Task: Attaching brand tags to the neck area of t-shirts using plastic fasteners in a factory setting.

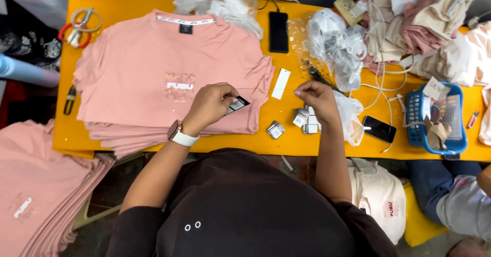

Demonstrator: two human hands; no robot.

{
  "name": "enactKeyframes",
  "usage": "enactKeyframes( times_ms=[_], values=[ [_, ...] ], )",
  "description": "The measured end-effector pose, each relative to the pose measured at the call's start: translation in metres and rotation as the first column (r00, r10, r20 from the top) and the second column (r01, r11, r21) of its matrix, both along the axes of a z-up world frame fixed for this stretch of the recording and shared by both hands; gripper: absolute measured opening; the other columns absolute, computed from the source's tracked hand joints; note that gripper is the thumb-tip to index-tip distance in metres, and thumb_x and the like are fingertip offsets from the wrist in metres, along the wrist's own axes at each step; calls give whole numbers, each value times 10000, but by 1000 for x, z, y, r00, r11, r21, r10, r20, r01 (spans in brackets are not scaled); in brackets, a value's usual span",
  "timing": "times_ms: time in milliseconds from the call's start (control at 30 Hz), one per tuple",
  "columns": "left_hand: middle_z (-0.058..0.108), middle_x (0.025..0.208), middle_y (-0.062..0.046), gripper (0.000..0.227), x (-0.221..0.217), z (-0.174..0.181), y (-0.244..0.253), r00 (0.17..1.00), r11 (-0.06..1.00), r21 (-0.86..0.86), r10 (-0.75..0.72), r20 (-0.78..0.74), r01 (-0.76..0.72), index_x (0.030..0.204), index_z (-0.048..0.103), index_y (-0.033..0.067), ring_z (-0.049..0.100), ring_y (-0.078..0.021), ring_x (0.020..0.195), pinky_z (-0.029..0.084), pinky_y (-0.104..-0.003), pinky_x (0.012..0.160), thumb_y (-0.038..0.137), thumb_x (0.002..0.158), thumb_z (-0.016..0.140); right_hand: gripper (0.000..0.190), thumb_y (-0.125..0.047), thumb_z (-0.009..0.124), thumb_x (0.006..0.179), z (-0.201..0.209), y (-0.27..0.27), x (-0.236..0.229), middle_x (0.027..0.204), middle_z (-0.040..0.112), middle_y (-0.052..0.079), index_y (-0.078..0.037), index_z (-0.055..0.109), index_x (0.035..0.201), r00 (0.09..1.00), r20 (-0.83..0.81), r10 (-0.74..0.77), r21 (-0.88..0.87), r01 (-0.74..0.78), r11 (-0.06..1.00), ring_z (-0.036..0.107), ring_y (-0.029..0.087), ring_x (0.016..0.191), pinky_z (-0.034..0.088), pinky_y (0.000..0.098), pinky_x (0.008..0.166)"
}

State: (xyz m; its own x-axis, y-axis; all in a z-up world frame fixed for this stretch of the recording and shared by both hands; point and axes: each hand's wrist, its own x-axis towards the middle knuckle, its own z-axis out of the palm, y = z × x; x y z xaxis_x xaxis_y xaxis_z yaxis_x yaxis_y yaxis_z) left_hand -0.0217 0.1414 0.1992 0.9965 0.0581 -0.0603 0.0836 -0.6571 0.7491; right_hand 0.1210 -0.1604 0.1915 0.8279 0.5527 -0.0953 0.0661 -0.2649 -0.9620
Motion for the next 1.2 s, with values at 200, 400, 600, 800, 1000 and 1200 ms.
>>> enactKeyframes(
  times_ms=[200,400,600,800,1000,1200],
  values=[
    [723,813,-46,175,-28,-27,27,987,852,-499,143,-70,-158,1038,753,95,704,-151,809,555,-297,733,79,865,733,116,-128,666,1005,-22,70,10,1117,746,21,-73,752,1060,731,-629,265,755,493,432,691,193,1161,561,307,954],
    [696,906,-41,257,-49,-27,63,949,671,-705,314,-9,-229,1121,748,50,705,-89,829,572,-209,665,5,868,742,142,-154,619,1060,34,126,-27,1087,706,-26,-169,730,1147,955,-297,-11,743,238,625,669,97,1064,558,256,972],
    [698,907,-86,251,-55,-12,89,896,730,-656,403,187,-192,1106,744,41,717,-140,810,587,-220,600,-39,868,741,239,31,827,835,37,207,-116,889,740,57,-64,792,1051,967,199,-159,244,109,964,650,98,812,499,175,686],
    [669,922,-87,246,-61,7,106,861,781,-609,399,315,-139,1099,728,26,696,-164,824,588,-228,603,-84,879,716,278,-1,849,841,42,247,-135,827,756,56,-81,776,1097,882,405,-243,201,173,964,618,100,693,458,184,602],
    [653,902,-102,228,-63,19,118,819,873,-473,353,452,-115,1065,706,17,710,-237,819,615,-282,621,-102,871,691,146,43,810,861,42,269,-135,761,696,79,-72,808,952,727,641,-248,188,164,968,601,190,643,506,254,575],
    [640,891,-81,232,-59,21,124,798,927,-355,303,520,-121,1055,695,38,710,-247,824,629,-298,642,-86,860,686,66,32,749,905,30,278,-129,777,583,78,-32,753,920,651,738,-177,101,154,983,567,216,646,497,311,570]
  ],
)
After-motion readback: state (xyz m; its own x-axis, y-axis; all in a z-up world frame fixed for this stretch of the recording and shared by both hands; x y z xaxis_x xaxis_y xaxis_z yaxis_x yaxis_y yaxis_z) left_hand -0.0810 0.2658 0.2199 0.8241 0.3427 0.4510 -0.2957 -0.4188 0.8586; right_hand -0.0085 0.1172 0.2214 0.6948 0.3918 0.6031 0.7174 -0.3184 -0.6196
